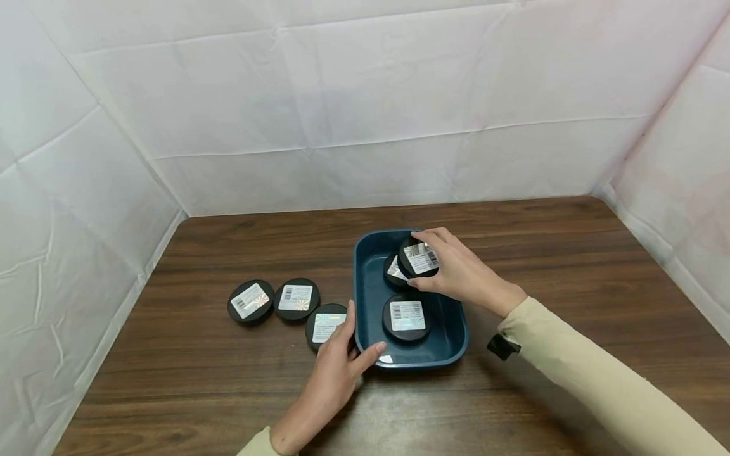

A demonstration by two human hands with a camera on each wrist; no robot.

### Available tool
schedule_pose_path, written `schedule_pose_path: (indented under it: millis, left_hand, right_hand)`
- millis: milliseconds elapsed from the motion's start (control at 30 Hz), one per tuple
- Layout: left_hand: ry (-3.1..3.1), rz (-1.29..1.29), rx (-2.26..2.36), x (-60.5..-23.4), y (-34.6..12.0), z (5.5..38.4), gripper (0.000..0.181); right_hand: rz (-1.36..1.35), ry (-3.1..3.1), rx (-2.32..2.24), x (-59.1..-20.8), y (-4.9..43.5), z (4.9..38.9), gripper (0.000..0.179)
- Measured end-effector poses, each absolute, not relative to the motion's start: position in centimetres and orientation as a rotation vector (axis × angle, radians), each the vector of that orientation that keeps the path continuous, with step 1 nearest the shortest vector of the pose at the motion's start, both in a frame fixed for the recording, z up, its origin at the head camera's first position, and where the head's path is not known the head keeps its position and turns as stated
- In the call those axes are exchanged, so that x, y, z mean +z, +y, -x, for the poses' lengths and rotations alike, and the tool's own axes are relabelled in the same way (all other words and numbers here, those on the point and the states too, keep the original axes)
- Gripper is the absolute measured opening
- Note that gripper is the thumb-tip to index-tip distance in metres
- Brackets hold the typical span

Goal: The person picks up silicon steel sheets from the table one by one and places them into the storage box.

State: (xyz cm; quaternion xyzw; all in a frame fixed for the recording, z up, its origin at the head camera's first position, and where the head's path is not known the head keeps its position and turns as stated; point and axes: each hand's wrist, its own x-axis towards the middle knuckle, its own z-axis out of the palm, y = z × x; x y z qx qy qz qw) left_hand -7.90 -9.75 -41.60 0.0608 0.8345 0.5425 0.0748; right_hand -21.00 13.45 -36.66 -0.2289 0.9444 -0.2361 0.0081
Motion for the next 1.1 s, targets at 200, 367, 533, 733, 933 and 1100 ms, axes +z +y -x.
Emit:
schedule_pose_path:
  millis: [200, 367, 533, 733, 933, 1100]
  left_hand:
    - [2.508, -0.193, 1.625, -41.6, -9.8, 7.9, 0.088]
    - [2.521, -0.192, 1.611, -41.5, -9.8, 8.0, 0.088]
    - [2.515, -0.18, 1.604, -41.4, -9.7, 7.9, 0.088]
    - [2.498, -0.18, 1.617, -41.4, -9.7, 8.0, 0.089]
    - [2.508, -0.186, 1.609, -41.5, -9.6, 8.0, 0.089]
    - [2.494, -0.182, 1.611, -41.5, -9.5, 8.1, 0.089]
  right_hand:
    - [0.731, 2.953, -0.709, -36.6, 13.4, 21.3, 0.087]
    - [0.742, 2.944, -0.665, -36.4, 13.3, 21.5, 0.088]
    - [0.747, 2.926, -0.618, -36.4, 13.0, 21.8, 0.088]
    - [0.736, 2.912, -0.566, -36.4, 13.0, 22.0, 0.089]
    - [0.735, 2.906, -0.541, -36.3, 13.0, 22.2, 0.089]
    - [0.752, 2.907, -0.477, -36.2, 13.0, 22.3, 0.091]
